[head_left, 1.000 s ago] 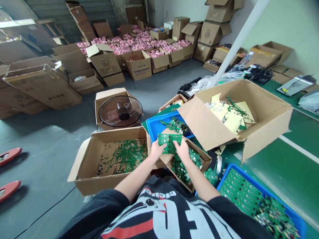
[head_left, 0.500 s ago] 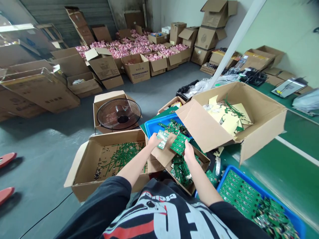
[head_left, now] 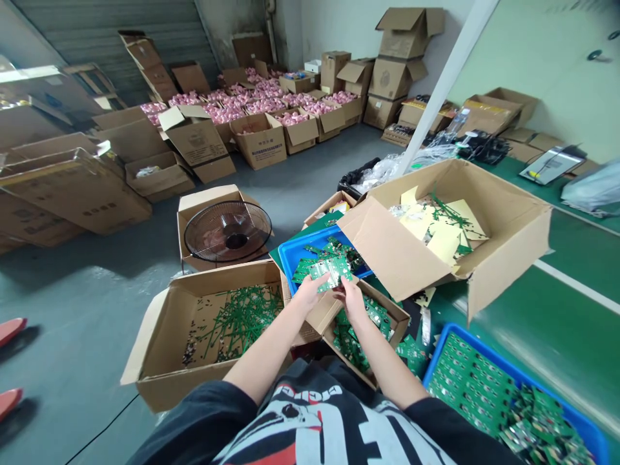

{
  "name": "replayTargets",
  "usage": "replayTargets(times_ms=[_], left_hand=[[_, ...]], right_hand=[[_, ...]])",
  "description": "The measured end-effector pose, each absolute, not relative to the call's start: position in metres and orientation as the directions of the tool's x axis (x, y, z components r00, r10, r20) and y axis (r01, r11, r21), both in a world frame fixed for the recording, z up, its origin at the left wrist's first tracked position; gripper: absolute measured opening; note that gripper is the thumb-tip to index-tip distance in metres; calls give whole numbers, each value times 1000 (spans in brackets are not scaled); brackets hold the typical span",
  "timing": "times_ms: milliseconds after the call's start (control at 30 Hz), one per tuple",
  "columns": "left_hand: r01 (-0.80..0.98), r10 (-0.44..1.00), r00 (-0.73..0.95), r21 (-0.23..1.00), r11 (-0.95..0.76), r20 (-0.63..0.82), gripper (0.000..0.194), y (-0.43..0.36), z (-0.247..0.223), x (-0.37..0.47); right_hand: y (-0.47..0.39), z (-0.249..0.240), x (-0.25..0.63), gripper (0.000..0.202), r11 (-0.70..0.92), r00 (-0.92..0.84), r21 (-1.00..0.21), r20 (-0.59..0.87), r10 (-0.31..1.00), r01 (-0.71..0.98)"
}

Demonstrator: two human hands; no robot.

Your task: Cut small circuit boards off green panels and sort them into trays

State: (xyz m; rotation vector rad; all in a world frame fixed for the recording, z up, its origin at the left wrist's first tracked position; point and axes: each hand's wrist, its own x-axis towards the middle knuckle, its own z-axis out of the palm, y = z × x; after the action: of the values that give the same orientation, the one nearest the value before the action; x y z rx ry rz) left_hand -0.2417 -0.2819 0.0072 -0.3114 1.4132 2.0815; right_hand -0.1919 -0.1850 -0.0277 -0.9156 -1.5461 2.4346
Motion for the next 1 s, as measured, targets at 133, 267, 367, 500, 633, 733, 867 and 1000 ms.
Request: replayTargets(times_ms=[133, 267, 367, 500, 633, 733, 867, 1000], left_hand=[[-683, 448, -699, 707, -183, -558, 36, -296, 15, -252], [-710, 498, -650, 692, -130, -574, 38, -295, 21, -253], [-712, 503, -642, 694, -110, -579, 43, -289, 25, -255], [-662, 386, -710, 744, -84, -588, 50, -281, 24, -260], [-589, 259, -783, 808, -20, -565, 57, -279, 19, -264], [-554, 259, -796, 831, 51, -547, 52, -280, 19, -265], [-513, 276, -803, 848, 128, -528, 45, -281, 17, -265], [-494, 246, -816, 852, 175, -524, 40, -277, 9, -267]], right_hand=[[-151, -23, -197, 49, -222, -860, -947, -308, 407, 234], [-137, -13, -213, 46, 156, -922, -979, -61, 381, 129], [-139, -10, -223, 44, 304, -889, -938, -9, 457, 165], [-147, -14, -230, 41, 364, -886, -915, 16, 464, 174], [-151, -17, -232, 38, 378, -900, -917, 50, 433, 131], [-153, -19, -232, 37, 403, -906, -908, 70, 417, 115], [-155, -24, -231, 35, 492, -898, -840, 12, 439, 229], [-160, -24, -233, 35, 539, -863, -744, -100, 495, 395]])
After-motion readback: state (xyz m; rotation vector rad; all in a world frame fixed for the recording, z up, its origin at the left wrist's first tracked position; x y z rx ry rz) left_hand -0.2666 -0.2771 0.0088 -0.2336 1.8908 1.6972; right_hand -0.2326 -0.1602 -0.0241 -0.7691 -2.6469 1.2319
